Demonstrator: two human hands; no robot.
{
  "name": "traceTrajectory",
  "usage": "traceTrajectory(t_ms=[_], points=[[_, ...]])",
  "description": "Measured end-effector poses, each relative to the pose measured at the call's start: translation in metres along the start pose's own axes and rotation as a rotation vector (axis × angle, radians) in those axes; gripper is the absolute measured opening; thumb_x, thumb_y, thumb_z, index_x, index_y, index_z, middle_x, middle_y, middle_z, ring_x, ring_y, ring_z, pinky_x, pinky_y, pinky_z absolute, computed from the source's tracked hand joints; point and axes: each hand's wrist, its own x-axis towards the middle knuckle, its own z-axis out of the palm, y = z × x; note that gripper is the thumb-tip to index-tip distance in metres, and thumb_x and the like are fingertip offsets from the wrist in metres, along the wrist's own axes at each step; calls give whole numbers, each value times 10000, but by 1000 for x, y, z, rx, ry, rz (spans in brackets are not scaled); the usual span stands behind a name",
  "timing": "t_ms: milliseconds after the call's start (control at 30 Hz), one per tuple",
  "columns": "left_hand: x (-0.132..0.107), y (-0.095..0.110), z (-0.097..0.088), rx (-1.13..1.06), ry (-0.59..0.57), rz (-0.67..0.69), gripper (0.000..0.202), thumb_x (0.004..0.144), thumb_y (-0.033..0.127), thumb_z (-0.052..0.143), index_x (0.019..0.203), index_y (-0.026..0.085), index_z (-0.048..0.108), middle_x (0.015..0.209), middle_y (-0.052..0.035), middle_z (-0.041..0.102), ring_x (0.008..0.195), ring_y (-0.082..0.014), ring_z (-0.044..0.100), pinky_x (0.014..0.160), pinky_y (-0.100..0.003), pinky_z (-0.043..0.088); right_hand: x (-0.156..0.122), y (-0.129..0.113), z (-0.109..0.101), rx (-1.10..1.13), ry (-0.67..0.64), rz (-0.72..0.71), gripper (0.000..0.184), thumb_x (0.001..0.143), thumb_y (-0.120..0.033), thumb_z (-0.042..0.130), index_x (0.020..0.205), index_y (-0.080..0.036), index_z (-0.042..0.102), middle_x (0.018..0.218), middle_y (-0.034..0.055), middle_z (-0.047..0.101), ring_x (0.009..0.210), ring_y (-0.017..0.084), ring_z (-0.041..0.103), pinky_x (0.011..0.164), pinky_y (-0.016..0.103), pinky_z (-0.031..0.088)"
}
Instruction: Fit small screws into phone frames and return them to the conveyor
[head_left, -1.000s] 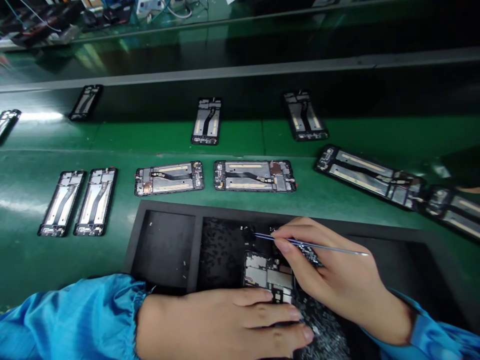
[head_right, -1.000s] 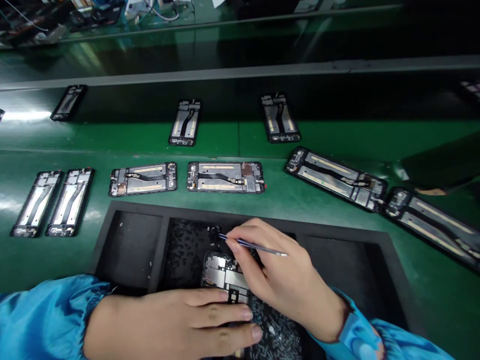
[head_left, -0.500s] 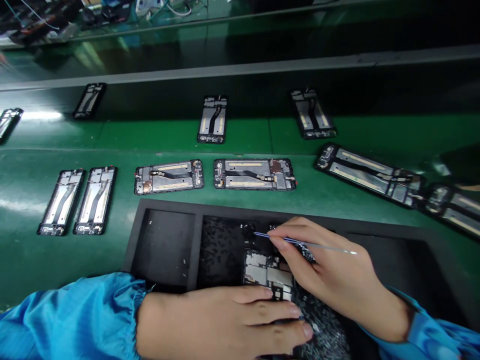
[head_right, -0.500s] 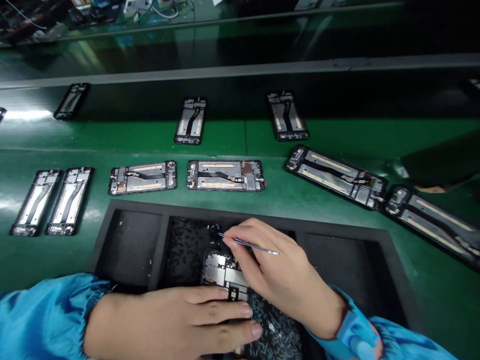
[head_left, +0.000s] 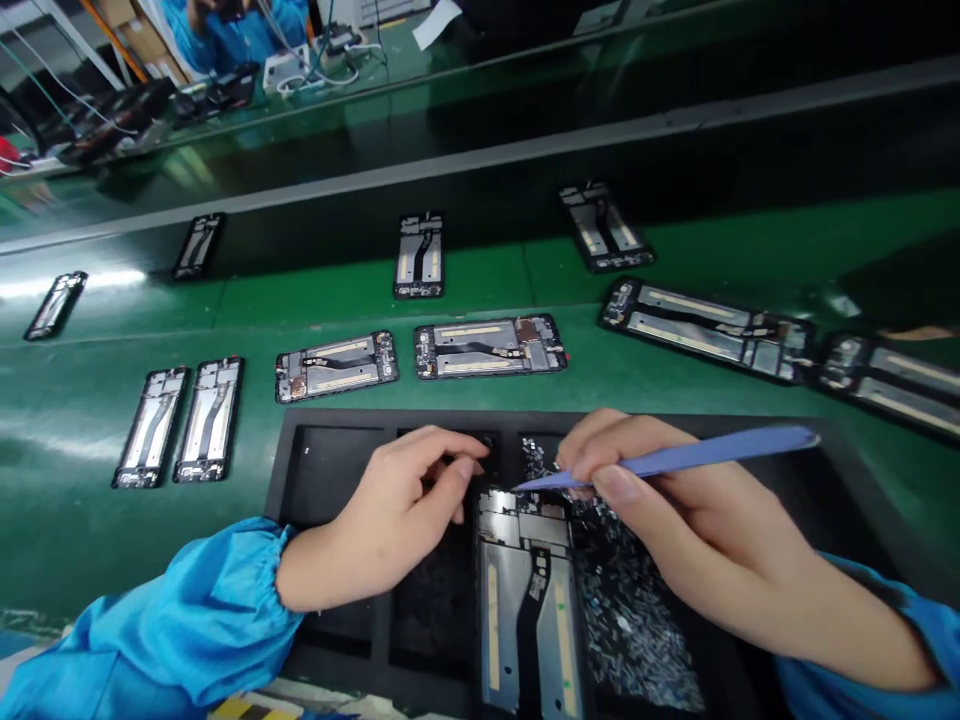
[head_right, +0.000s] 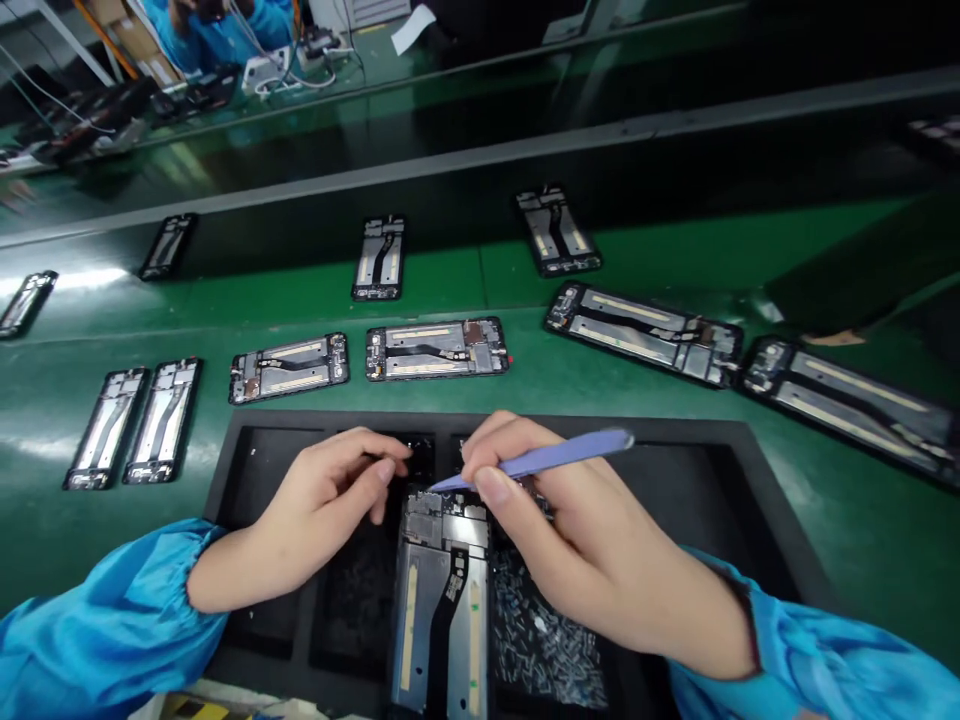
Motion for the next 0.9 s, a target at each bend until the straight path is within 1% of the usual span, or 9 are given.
traceTrajectory(t_ms=[67,100,133,200,267,400,500,633,900], points=[[3,2,-1,125,30,-3,214,1016,260,520,1125,162,676,870,-19,696,551,-77,611,549,-197,478,-1,2,3,-83,2,-19,150,1071,-227,415,1024,-248,557,877,17,623,759,150,658,624,273,554],[5,4,-1,166,-1,-29,220,1016,249,504,1127,162,672,828,-5,694,533,-79,607,550,-198,475,-1,3,5,-141,5,-32,146,1072,-225,408,1044,-242,550,898,23,629,741,147,659,619,279,558],[7,7,-2,201,-60,-61,226,1013,235,490,1124,160,673,762,11,685,530,-86,613,559,-196,475,-1,5,6,-203,7,-56,135,1069,-227,409,1070,-234,543,932,37,641,759,154,675,632,289,572],[12,14,-5,248,-192,-145,243,1004,209,472,1104,158,687,622,42,647,503,-92,600,551,-183,459,-1,7,9,-317,-16,-111,113,1057,-217,431,1104,-224,535,1006,74,667,925,203,720,720,323,610],[19,18,-7,208,-309,-271,265,995,207,459,1125,156,684,559,56,636,422,-86,528,474,-172,412,-3,9,10,-366,-46,-154,127,1047,-201,452,1137,-225,537,1013,81,697,1071,243,716,812,351,622],[31,17,-11,-3,-442,-449,274,981,225,478,1171,134,653,603,27,690,335,-70,422,359,-162,340,-6,11,7,-380,-52,-148,204,1050,-216,488,1235,-244,568,982,28,744,864,192,739,728,300,610],[37,14,-10,-97,-458,-463,222,978,213,484,1051,113,668,606,-10,698,333,-55,427,358,-147,332,-7,9,2,-329,-130,-186,235,1048,-204,460,1228,-225,609,992,47,737,825,193,710,644,302,577],[41,13,-5,-169,-430,-488,155,928,167,502,895,118,645,584,-30,692,345,-68,493,351,-143,364,-4,5,-1,-317,-197,-260,348,1022,-110,311,985,-204,643,828,51,670,740,191,638,560,314,513],[42,18,-1,-184,-409,-499,143,869,100,507,809,132,634,545,-5,662,420,-106,623,353,-134,435,-4,7,1,-339,-184,-285,292,1026,-110,375,966,-203,645,848,46,668,760,178,623,560,299,489]])
